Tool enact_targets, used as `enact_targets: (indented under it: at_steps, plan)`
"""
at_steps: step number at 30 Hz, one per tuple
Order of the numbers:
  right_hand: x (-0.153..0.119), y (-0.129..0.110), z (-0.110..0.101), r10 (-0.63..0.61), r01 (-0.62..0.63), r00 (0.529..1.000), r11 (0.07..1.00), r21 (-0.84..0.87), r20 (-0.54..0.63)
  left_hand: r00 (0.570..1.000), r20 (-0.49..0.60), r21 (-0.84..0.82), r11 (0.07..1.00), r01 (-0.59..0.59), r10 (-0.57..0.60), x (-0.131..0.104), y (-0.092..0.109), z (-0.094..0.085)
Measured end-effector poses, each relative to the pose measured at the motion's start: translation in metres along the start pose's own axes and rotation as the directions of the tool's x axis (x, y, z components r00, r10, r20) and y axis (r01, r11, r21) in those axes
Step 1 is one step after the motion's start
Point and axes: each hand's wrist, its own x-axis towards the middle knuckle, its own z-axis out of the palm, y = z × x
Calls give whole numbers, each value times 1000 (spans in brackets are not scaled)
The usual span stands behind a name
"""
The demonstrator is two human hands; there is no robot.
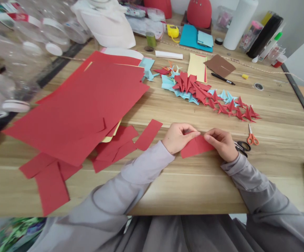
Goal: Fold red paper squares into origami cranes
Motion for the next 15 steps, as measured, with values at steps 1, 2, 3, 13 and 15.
enact_targets:
  at_steps: [1,2,3,13,15]
  plan:
    - [0,0,1,-4,5,1000,1000,-17,30,1000,12,-3,1000,-2,2,-1,0,3]
    - [-1,1,2,-7,9,999,999,-31,45,1000,25,-11,1000,-4,4,-1,-1,5]
    - [-1,2,2,-8,10,999,999,-40,44,999,39,-22,1000,-5,6,-2,-2,6]
    - [-2,6,4,-4,4,1000,1000,-9,21,996,93,-85,996,0,8,0,-8,8]
    - [-1,6,4,-6,8,999,999,-44,48,996,85,-93,996,-6,13,-1,-7,9]
